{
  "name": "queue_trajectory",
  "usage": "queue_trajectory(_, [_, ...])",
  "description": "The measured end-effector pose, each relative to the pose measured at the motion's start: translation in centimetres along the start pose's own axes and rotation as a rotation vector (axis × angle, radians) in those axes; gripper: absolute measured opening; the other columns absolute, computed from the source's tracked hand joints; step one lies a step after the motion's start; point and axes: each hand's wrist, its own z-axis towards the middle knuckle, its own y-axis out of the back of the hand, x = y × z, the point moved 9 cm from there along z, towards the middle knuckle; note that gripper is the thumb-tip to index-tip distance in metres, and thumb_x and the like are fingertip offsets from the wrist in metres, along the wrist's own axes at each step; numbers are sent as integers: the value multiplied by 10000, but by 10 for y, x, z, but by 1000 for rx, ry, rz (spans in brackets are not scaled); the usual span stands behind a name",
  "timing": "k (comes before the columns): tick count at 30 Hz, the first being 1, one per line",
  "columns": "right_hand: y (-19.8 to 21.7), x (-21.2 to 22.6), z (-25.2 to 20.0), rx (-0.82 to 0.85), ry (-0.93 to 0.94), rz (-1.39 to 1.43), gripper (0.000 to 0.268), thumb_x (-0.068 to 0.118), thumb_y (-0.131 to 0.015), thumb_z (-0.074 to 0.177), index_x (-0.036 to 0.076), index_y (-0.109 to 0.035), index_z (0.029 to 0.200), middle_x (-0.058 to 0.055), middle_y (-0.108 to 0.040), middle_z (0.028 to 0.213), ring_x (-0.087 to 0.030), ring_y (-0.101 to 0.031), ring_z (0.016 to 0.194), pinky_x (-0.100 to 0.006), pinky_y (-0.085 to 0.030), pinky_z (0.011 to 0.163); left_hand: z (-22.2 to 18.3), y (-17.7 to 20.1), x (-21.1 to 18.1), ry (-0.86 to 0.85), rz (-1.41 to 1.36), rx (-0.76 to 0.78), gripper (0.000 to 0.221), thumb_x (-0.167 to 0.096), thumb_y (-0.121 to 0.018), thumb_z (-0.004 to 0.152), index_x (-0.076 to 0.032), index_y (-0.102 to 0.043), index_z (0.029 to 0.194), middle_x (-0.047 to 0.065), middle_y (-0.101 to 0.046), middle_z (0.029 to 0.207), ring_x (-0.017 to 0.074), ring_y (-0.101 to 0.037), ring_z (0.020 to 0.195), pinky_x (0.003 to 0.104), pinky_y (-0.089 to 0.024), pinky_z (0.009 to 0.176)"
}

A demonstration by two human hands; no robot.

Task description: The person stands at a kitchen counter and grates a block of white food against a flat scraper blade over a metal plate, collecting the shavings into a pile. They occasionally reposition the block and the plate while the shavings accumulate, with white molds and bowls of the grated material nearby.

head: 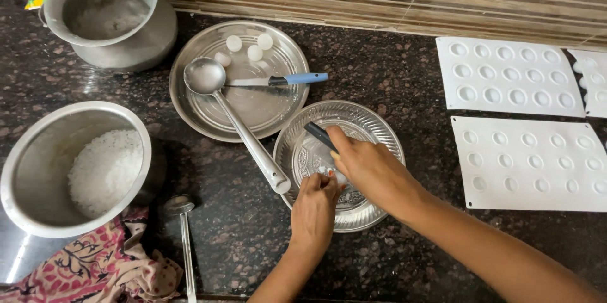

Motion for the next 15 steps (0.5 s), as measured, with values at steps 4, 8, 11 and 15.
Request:
queue_trajectory(4, [-1,7,3,1,11,-12,433,121,-648,926,5,-451,1293,-201,-663,660,-370,-704,602,-470,-515,482,-2,-2,2,3,3,-20,190,-221,-716,906,-55,-749,994,79,-665,940,274,-643,933,423,-545,714])
queue_trajectory(8, [-7,1,5,-43,27,-43,425,126,-647,930,-3,-449,1283,-214,-666,679,-400,-693,626,-488,-512,498,-3,-2,2,-26,4,-60,206,-222,-714,907,-58,-742,1027,79,-667,947,277,-640,937,423,-550,720])
queue_trajectory(11, [-14,-12,11,-87,48,-53,406,150,-658,934,4,-457,1255,-220,-667,695,-418,-685,648,-503,-508,516,-4,0,0,-62,-1,-94,178,-221,-709,901,-65,-746,980,88,-675,950,295,-646,939,431,-547,724])
queue_trajectory(15, [-16,-34,17,-111,-23,18,415,176,-674,922,45,-463,1255,-224,-678,724,-433,-691,677,-521,-515,548,-3,-5,6,-34,-5,-69,163,-213,-695,927,-63,-750,959,108,-692,967,314,-660,932,435,-547,734])
